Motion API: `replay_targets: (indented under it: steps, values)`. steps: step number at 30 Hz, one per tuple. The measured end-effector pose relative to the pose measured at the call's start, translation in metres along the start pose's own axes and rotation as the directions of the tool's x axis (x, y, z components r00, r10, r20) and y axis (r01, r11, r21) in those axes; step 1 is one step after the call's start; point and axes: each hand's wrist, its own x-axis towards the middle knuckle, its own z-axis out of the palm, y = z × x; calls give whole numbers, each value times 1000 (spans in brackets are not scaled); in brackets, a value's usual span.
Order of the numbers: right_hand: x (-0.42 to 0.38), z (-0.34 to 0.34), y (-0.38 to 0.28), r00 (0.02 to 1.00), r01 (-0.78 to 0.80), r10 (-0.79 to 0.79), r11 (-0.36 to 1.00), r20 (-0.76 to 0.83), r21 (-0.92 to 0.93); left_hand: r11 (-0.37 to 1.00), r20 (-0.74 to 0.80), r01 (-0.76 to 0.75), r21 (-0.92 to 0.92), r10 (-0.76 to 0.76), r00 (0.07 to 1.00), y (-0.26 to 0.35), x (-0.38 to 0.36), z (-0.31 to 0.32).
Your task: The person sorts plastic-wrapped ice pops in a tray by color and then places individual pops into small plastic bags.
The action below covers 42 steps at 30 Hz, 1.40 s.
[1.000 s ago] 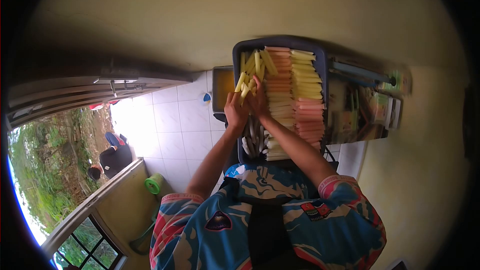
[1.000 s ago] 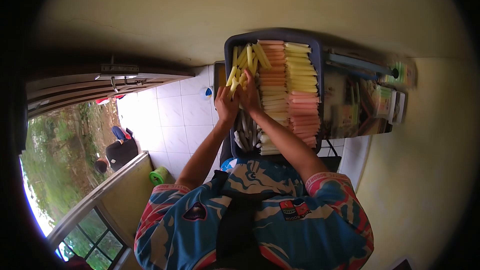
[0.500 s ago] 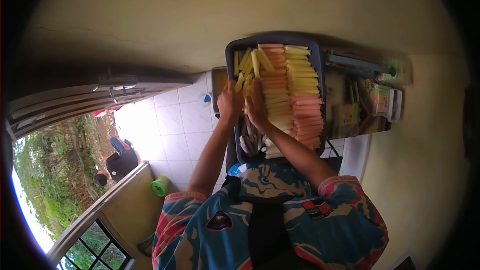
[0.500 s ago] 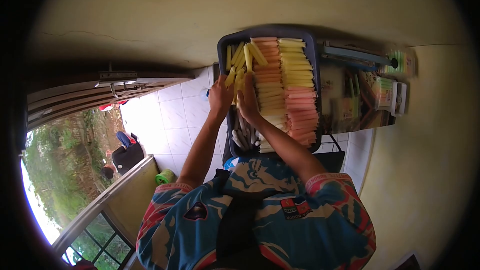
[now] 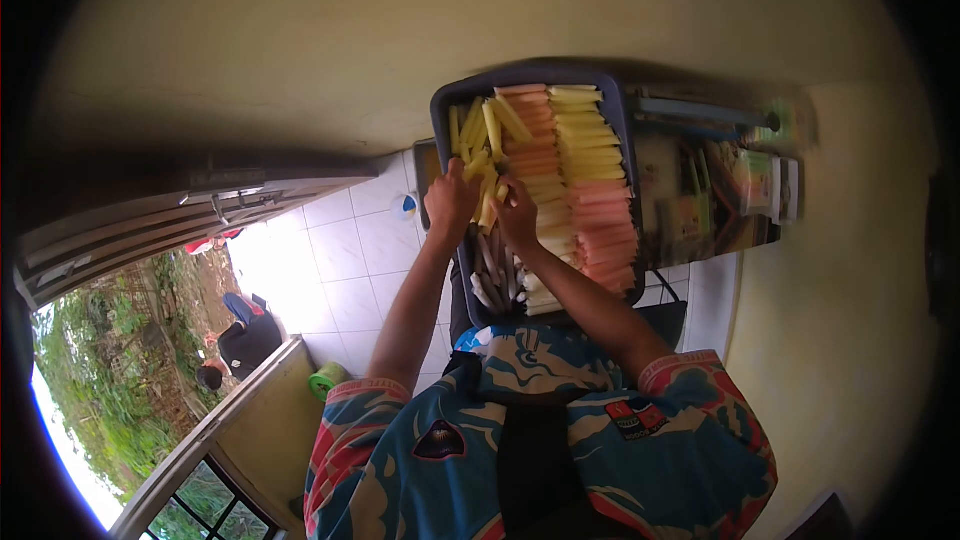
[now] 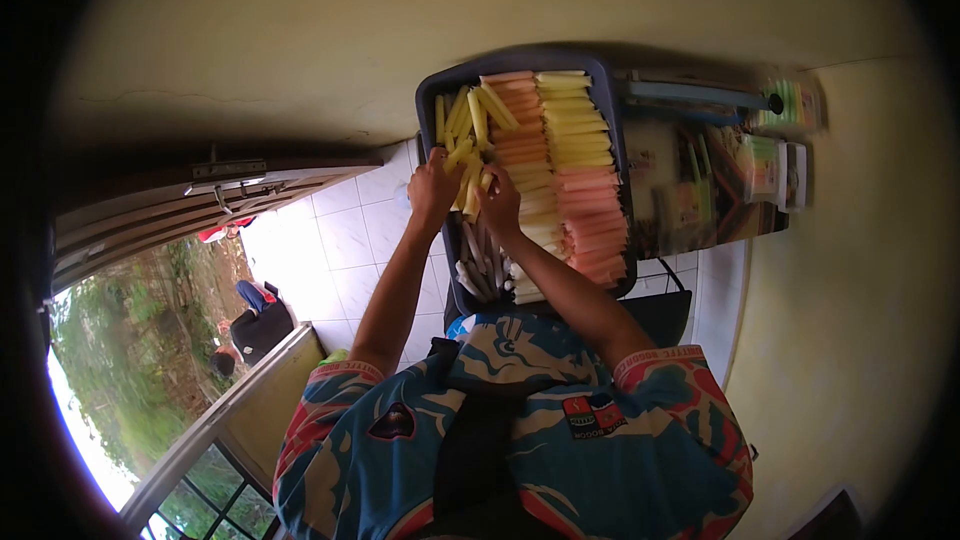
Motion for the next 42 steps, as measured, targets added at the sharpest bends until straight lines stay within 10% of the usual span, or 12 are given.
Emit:
replay_targets:
  steps: [12,19,27,34,39,42]
  values:
    - [18,-16,7,966,136,-144,989,-215,-49,975,-97,-205,-81,197,975,-2,-24,26]
    - [51,-56,-23,970,176,-207,960,-128,-218,988,60,-141,66,137,989,2,-31,38]
    - [136,-6,-100,935,286,-234,942,267,-177,947,-135,-81,-310,41,990,-11,-40,23]
    - [151,-1,-94,877,474,-436,851,201,-224,896,-204,-72,-437,-21,979,-17,-38,14]
    - [168,-107,-78,722,567,-676,450,152,-690,858,-155,-98,-505,22,988,-23,-39,11]
    - [191,-147,-64,760,567,-498,196,417,-800,872,-179,-139,-469,61,982,-24,-38,16]
